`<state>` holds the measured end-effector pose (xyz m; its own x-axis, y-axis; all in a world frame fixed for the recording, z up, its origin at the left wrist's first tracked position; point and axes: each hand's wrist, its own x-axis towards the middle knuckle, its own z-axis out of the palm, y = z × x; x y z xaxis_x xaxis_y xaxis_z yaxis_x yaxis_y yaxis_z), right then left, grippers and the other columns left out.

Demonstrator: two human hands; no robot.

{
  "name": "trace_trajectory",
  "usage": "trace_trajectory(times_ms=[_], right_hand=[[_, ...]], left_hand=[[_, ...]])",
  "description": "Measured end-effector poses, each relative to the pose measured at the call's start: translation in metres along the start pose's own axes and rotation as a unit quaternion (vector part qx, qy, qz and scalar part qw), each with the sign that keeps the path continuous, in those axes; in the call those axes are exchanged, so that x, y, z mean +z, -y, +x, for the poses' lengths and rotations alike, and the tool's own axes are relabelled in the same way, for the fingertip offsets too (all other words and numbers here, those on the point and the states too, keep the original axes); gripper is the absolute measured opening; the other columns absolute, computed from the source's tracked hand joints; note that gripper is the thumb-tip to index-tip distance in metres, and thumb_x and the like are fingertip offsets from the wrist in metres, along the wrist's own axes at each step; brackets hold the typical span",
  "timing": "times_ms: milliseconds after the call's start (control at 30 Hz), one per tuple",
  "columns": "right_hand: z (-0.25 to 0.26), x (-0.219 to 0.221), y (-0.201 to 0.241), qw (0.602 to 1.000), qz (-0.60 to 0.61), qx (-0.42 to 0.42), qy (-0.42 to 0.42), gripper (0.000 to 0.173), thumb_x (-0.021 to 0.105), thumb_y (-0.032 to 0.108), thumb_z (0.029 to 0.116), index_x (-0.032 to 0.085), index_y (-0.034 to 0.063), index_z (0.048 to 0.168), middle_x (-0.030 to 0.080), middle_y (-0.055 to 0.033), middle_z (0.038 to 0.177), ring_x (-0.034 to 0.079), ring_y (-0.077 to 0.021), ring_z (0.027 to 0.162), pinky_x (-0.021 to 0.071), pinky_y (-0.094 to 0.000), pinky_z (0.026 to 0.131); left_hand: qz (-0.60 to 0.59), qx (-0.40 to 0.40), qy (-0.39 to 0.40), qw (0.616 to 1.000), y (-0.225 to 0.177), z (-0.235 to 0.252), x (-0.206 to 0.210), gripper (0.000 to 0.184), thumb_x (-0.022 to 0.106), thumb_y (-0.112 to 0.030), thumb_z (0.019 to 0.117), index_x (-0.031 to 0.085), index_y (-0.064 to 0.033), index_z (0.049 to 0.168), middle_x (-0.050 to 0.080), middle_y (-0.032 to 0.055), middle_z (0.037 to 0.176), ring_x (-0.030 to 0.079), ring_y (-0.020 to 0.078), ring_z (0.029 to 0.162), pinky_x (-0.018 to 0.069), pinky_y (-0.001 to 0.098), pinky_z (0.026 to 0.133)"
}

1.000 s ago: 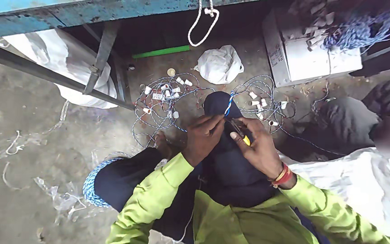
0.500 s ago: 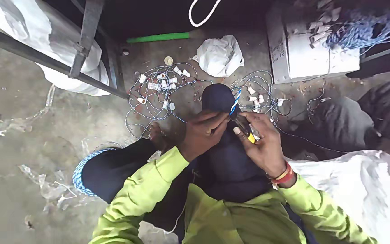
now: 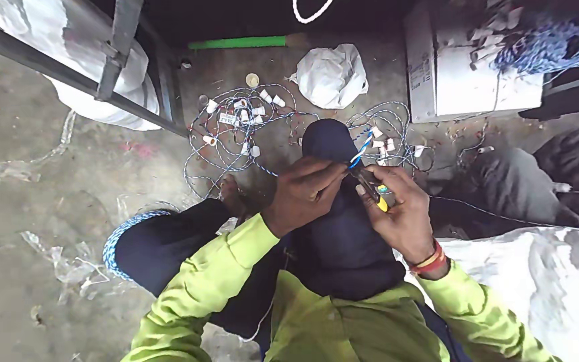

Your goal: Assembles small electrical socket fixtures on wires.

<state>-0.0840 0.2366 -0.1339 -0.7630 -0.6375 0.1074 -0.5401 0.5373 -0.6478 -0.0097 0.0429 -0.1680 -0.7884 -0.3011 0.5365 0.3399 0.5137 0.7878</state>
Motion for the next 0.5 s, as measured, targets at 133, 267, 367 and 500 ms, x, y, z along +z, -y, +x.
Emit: trace_trajectory(times_ms=[133,267,367,500], right_hand=[[-0.0004,0.0013,0.0002,1.000,0.008,0.000,-0.007,0.034,0.065,0.016,0.0889,0.071,0.0039,0.120,0.068,-0.0102,0.106,0.065,-0.0164,0.097,0.0544,-0.0333,0.084],[-0.0008,0.0017,0.0006,1.000,0.011,0.004,-0.008,0.035,0.066,0.014,0.0870,0.071,0.0038,0.120,0.068,-0.0099,0.105,0.065,-0.0170,0.098,0.0556,-0.0322,0.085],[-0.0002,0.0023,-0.0006,1.000,0.011,0.001,-0.013,0.036,0.066,0.012,0.0852,0.071,0.0035,0.119,0.067,-0.0108,0.104,0.065,-0.0181,0.097,0.0552,-0.0327,0.083],[0.0007,0.0032,-0.0007,1.000,0.007,-0.003,-0.018,0.035,0.067,0.012,0.0848,0.071,0.0028,0.118,0.068,-0.0115,0.105,0.065,-0.0183,0.097,0.0556,-0.0323,0.084]], left_hand=[[-0.014,0.008,-0.008,1.000,0.0005,0.0004,0.0015,0.012,0.071,0.001,0.0881,0.078,0.0047,0.097,0.075,0.0148,0.093,0.071,0.0168,0.089,0.0588,0.0270,0.082],[-0.023,0.015,-0.008,1.000,0.0020,0.0004,0.0015,0.012,0.070,0.001,0.0885,0.077,0.0056,0.097,0.074,0.0156,0.093,0.070,0.0173,0.088,0.0584,0.0276,0.081],[-0.023,0.012,-0.005,1.000,0.0025,0.0009,0.0011,0.012,0.069,0.002,0.0886,0.077,0.0053,0.097,0.074,0.0153,0.094,0.070,0.0172,0.089,0.0587,0.0278,0.082],[-0.026,0.009,-0.009,1.000,0.0031,0.0004,0.0017,0.012,0.070,0.002,0.0882,0.077,0.0054,0.097,0.075,0.0152,0.095,0.071,0.0171,0.091,0.0592,0.0279,0.083]])
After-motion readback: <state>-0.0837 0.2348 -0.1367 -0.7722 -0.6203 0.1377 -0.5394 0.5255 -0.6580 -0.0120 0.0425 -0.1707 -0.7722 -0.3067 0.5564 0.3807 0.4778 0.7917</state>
